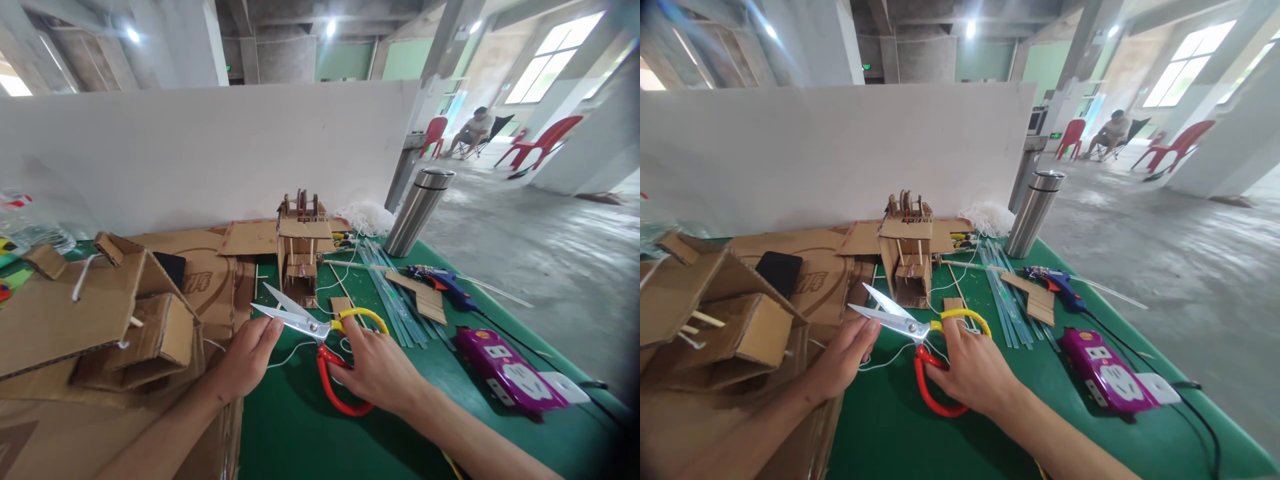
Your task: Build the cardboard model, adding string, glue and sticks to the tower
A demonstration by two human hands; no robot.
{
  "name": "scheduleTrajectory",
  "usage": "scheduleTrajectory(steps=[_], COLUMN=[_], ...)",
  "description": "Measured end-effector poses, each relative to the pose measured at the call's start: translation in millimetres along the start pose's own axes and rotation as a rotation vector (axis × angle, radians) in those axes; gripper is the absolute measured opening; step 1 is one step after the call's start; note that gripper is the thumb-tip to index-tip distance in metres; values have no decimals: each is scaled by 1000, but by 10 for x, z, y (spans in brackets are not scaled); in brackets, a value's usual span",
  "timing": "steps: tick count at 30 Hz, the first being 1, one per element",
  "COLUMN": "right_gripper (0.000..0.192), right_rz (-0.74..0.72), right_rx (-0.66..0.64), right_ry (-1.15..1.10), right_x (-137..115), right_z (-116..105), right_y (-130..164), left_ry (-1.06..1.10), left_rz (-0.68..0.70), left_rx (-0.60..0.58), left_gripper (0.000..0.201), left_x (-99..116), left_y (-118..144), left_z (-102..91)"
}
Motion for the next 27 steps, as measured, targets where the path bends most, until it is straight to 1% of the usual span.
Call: scheduleTrajectory(steps=[12, 15, 19, 22, 27], right_gripper=[26, 28, 29, 34, 39], right_rz=[22, 37, 31, 21, 19], right_rx=[-17, 14, 96, 149, 176], right_ry=[-7, 9, 41, 84, 109], right_x=[17, 34, 43, 30, 7], right_z=[21, 35, 24, -9, -38], right_y=[8, -4, -15, -13, -20], left_ry=[-17, -30, -34, -34, -50], left_rz=[0, -9, -16, -29, -39], left_rx=[-16, -23, -35, -35, -55], left_gripper=[49, 48, 47, 49, 50], left_x=[-12, -29, -62, -65, -47], left_y=[-15, -9, -1, 10, 19], left_z=[11, 20, 37, 38, 43])
Point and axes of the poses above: each hand's wrist, its own y-axis away from the middle knuckle, its own z-axis out of the palm, x = y × z, the point moved 4 cm from there along -y, towards the middle knuckle, and after that the axes turned 10 degrees about x, right-handed, at the moved point
